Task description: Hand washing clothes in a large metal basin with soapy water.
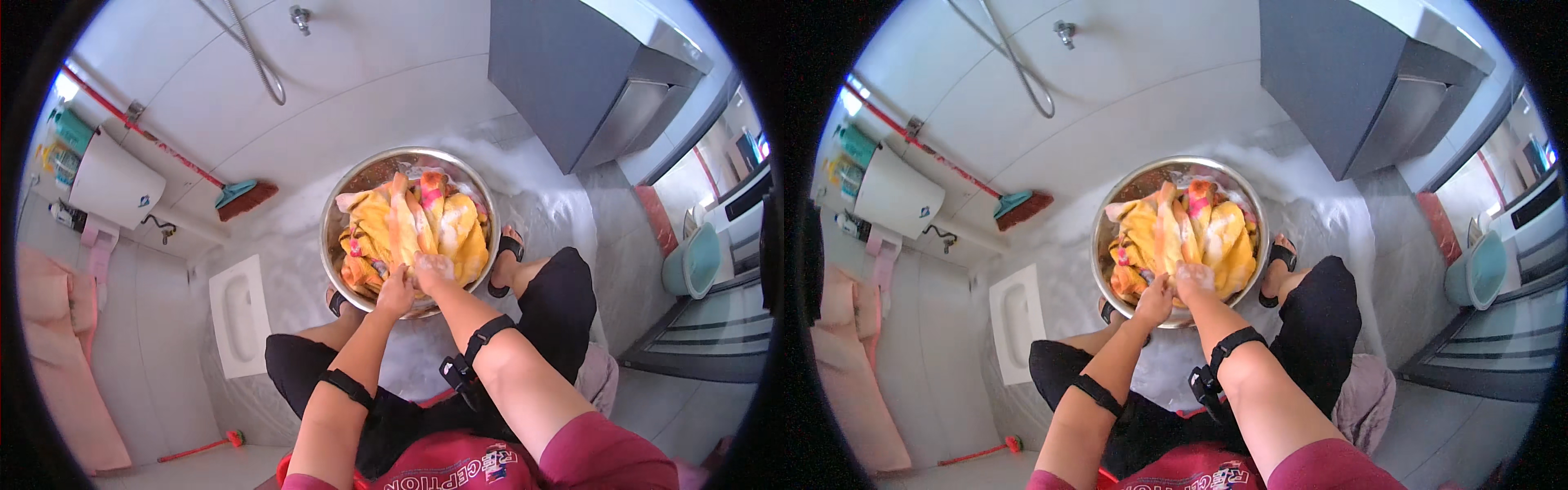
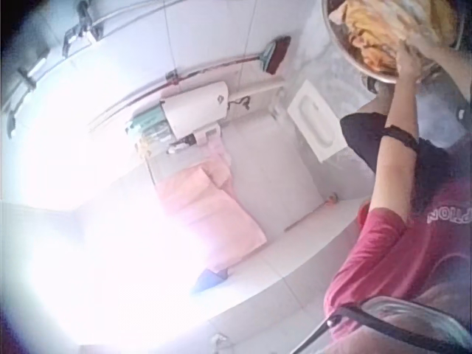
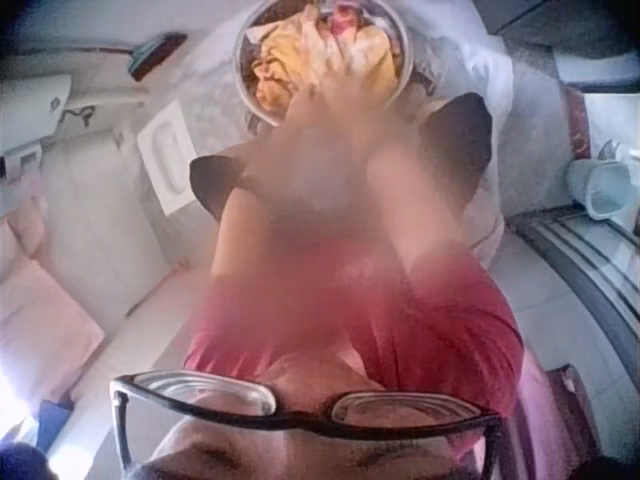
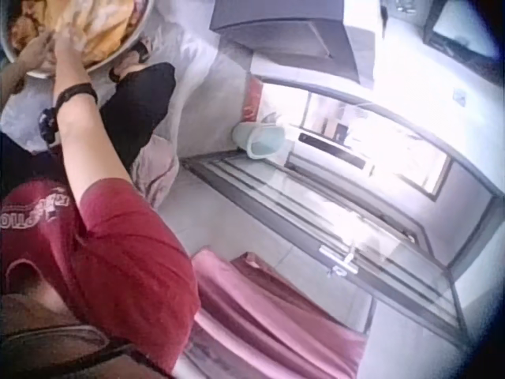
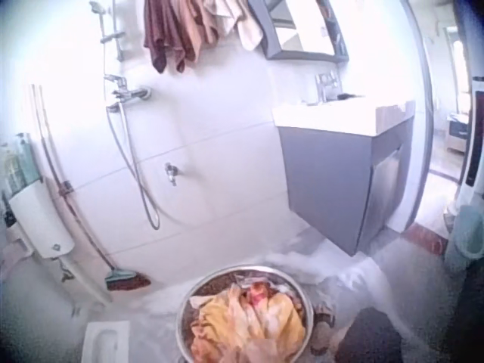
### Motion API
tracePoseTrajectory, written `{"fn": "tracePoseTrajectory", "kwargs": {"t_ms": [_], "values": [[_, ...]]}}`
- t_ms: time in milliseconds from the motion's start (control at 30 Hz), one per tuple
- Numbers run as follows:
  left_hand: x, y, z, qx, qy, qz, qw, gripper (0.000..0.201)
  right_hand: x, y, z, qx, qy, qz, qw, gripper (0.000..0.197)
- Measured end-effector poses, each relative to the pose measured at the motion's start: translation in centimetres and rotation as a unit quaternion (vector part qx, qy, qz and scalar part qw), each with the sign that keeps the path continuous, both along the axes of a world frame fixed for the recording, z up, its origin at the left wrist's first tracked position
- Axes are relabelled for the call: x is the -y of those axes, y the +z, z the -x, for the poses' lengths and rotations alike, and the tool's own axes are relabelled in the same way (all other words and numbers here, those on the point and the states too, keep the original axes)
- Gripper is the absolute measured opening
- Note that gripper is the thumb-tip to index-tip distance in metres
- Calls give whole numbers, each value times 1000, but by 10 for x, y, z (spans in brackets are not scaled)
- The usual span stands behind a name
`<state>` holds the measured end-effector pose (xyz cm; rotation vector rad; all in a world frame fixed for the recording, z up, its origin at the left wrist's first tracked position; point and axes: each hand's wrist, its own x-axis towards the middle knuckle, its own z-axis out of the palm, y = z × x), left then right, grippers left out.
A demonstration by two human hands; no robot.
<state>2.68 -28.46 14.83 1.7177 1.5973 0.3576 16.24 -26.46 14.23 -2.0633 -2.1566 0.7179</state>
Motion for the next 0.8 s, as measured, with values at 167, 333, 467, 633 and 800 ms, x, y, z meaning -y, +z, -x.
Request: {"fn": "tracePoseTrajectory", "kwargs": {"t_ms": [167, 333, 467, 633, 800], "values": [[8, 1, 7, -7, -10, -51, 999, 42, 16, 0, 3, 9, -20, -54, 998, 30], [35, -5, 2, 6, 15, 6, 1000, 45, 36, -6, 1, -12, -18, -16, 1000, 37], [29, -8, -3, 13, 2, 34, 999, 46, 43, -16, -8, -47, -35, 29, 998, 34], [-7, 4, 4, -51, -155, 105, 981, 38, 30, -16, -18, -110, -45, 105, 987, 36], [-64, 50, 10, -138, -128, 4, 982, 38, -26, 46, -24, -209, -31, 1, 977, 35]]}}
